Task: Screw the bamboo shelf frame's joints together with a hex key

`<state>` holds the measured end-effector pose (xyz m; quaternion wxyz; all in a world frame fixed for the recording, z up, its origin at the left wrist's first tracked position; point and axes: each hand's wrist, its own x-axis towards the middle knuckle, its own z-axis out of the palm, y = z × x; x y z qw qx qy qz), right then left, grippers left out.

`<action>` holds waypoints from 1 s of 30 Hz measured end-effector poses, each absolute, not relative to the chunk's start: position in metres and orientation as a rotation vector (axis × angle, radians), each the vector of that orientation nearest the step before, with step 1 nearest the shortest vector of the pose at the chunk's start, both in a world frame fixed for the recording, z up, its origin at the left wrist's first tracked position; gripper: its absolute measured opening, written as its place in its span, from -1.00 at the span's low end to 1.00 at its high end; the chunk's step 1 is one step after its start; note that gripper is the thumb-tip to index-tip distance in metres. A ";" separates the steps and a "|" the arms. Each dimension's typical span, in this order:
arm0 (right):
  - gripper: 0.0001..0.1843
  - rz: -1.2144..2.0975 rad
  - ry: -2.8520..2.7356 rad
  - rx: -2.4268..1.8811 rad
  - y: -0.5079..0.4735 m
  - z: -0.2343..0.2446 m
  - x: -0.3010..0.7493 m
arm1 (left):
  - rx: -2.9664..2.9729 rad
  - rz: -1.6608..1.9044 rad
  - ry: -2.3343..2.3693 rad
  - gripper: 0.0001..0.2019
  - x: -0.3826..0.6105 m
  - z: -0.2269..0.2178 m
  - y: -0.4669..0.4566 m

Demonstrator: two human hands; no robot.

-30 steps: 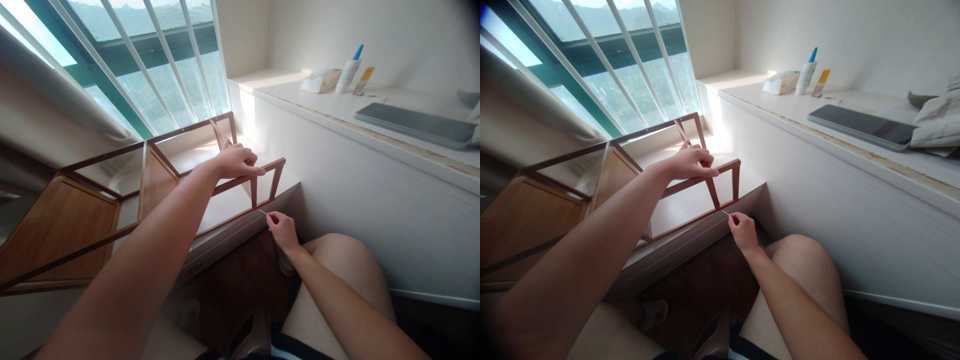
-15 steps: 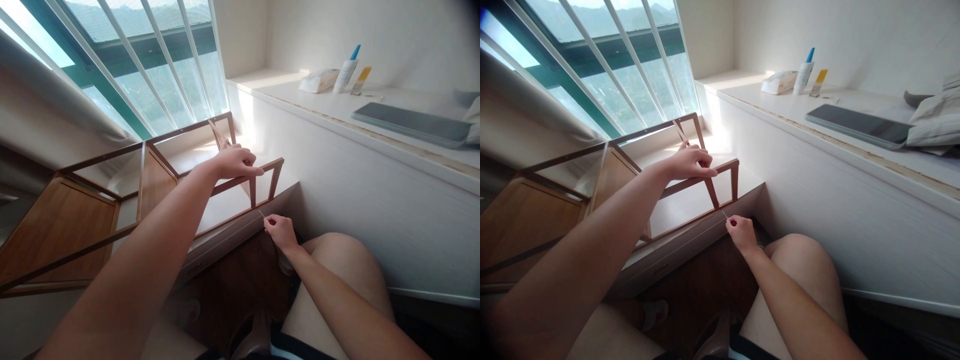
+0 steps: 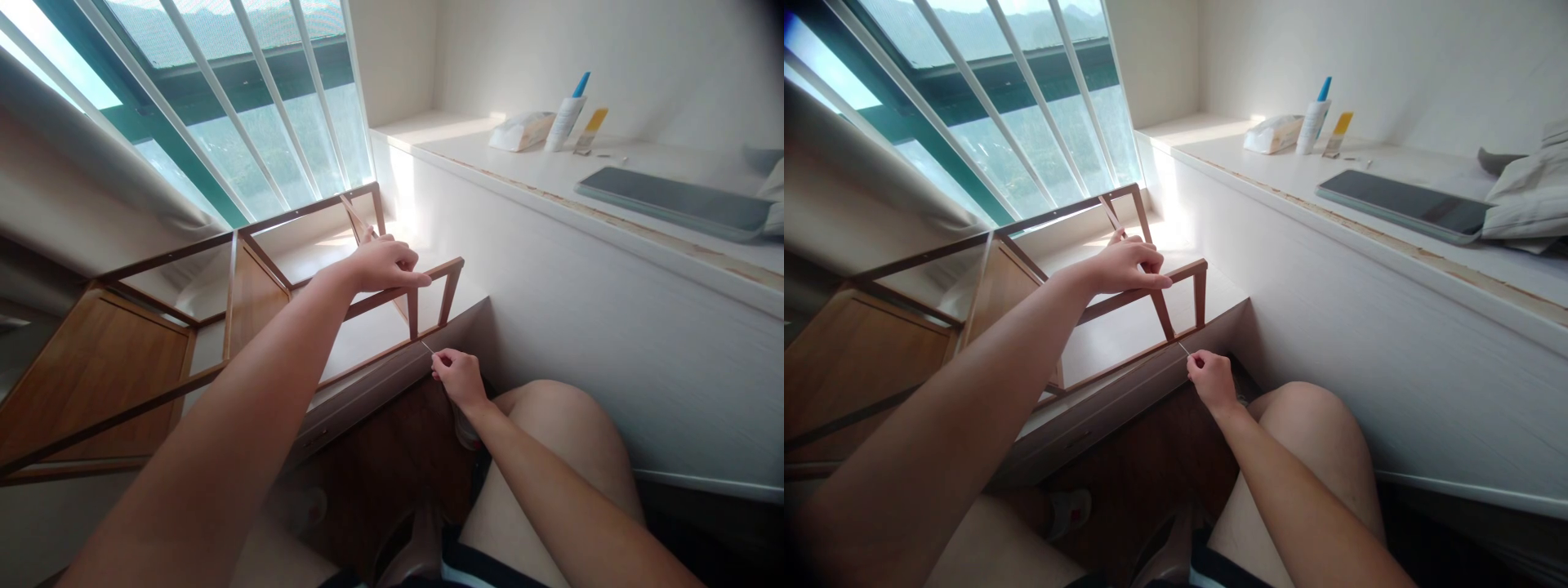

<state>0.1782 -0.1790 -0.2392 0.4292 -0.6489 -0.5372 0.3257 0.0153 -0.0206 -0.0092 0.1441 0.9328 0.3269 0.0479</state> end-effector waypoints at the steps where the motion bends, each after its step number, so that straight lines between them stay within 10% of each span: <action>1: -0.72 0.826 -1.328 -1.618 -0.179 -0.239 0.178 | 2.687 0.135 0.940 -0.53 0.015 -0.009 -0.021; 16: -0.74 0.696 -1.446 -1.640 -0.181 -0.235 0.173 | 2.677 0.147 0.965 -0.53 0.016 -0.009 -0.022; 30: -0.77 1.439 -0.607 -1.306 -0.173 -0.242 0.170 | 2.673 0.153 0.943 -0.55 0.015 -0.009 -0.021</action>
